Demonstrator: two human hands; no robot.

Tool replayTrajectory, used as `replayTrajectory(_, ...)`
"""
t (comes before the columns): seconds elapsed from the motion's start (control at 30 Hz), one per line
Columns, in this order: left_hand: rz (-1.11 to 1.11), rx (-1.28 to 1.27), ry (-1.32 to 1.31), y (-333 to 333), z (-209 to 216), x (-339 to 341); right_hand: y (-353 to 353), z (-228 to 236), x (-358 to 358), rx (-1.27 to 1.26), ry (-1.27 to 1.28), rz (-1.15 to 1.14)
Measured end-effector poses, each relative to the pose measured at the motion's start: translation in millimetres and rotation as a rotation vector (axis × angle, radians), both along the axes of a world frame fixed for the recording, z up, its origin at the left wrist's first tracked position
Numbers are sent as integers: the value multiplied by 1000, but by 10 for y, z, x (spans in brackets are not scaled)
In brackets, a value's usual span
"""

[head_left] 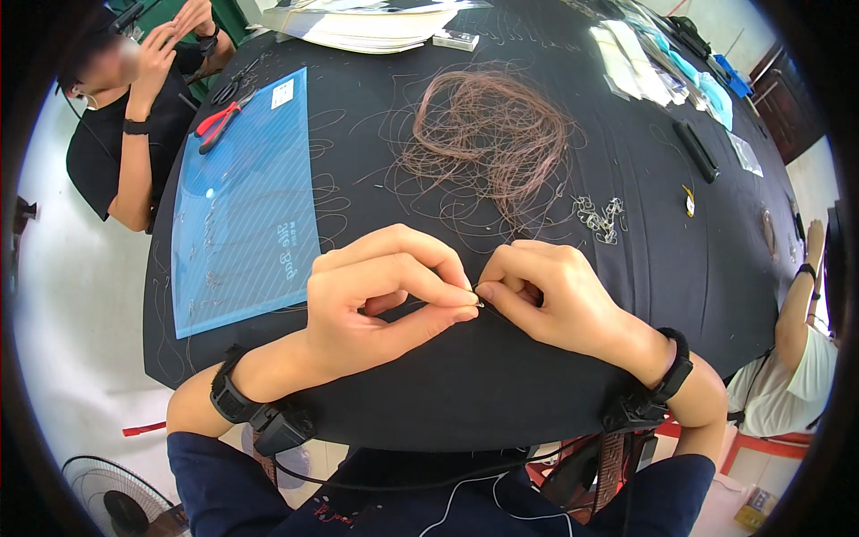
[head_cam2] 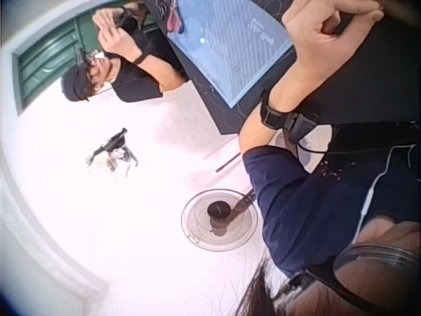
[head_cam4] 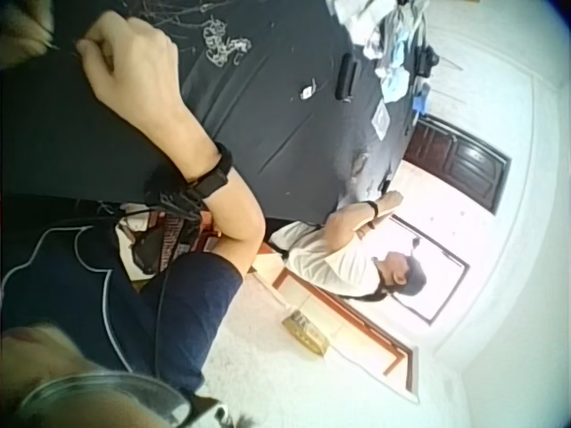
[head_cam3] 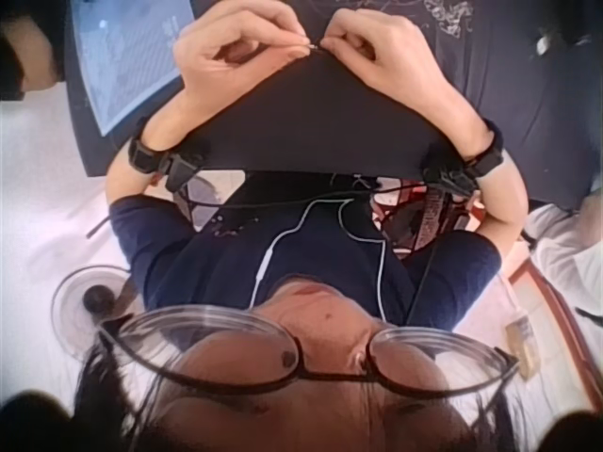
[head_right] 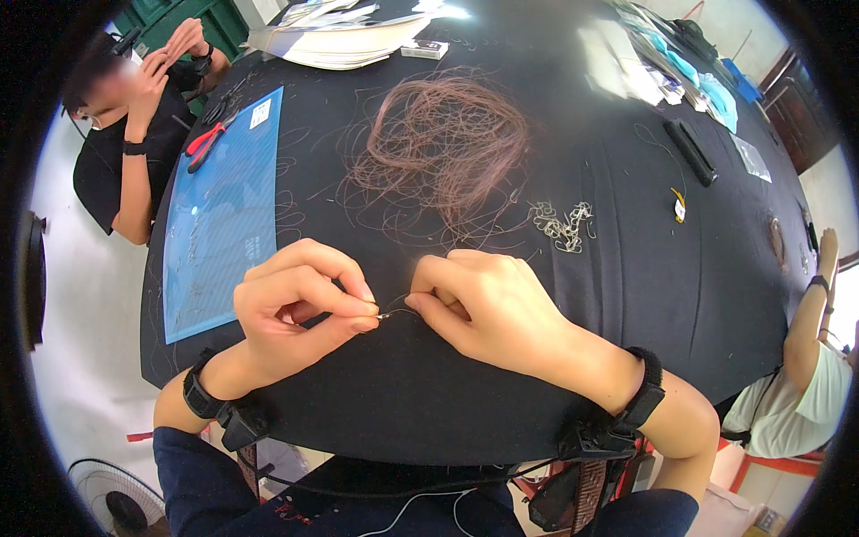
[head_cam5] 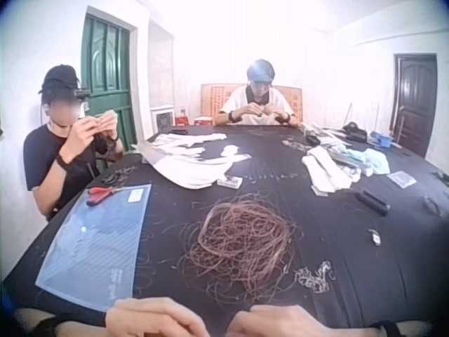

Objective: The recorder is assembling small fishing tackle components including a hook and weight using thin line.

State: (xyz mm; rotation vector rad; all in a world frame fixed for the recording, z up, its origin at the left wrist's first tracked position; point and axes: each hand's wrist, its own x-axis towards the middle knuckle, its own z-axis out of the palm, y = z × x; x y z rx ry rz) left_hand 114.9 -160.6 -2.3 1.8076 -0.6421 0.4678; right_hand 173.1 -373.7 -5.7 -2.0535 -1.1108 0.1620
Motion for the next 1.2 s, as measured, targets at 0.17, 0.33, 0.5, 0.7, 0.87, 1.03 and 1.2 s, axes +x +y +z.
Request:
replayTrajectory(0.17, 11, 35, 21, 12, 17, 14, 13, 27, -44, 45, 38, 76)
replayTrajectory(0.33, -48, 95, 67, 18, 55, 25, 36, 27, -45, 61, 56, 65)
replayTrajectory(0.5, -61, 68, 71, 4, 26, 23, 43, 23, -31, 97, 178, -143)
replayTrajectory(0.7, -60, 74, 44, -2, 12, 31, -12, 34, -6, 353, 393, -308)
replayTrajectory(0.87, -35, 53, 43, 9, 16, 27, -73, 66, 9, 437, 562, -233)
replayTrajectory(1.03, -26, 58, 44, 16, 24, 24, -116, 17, 11, 597, 467, -175)
replayTrajectory(1.2, -39, 52, 46, 33, -5, 26, -87, 37, -3, 623, 432, -182)
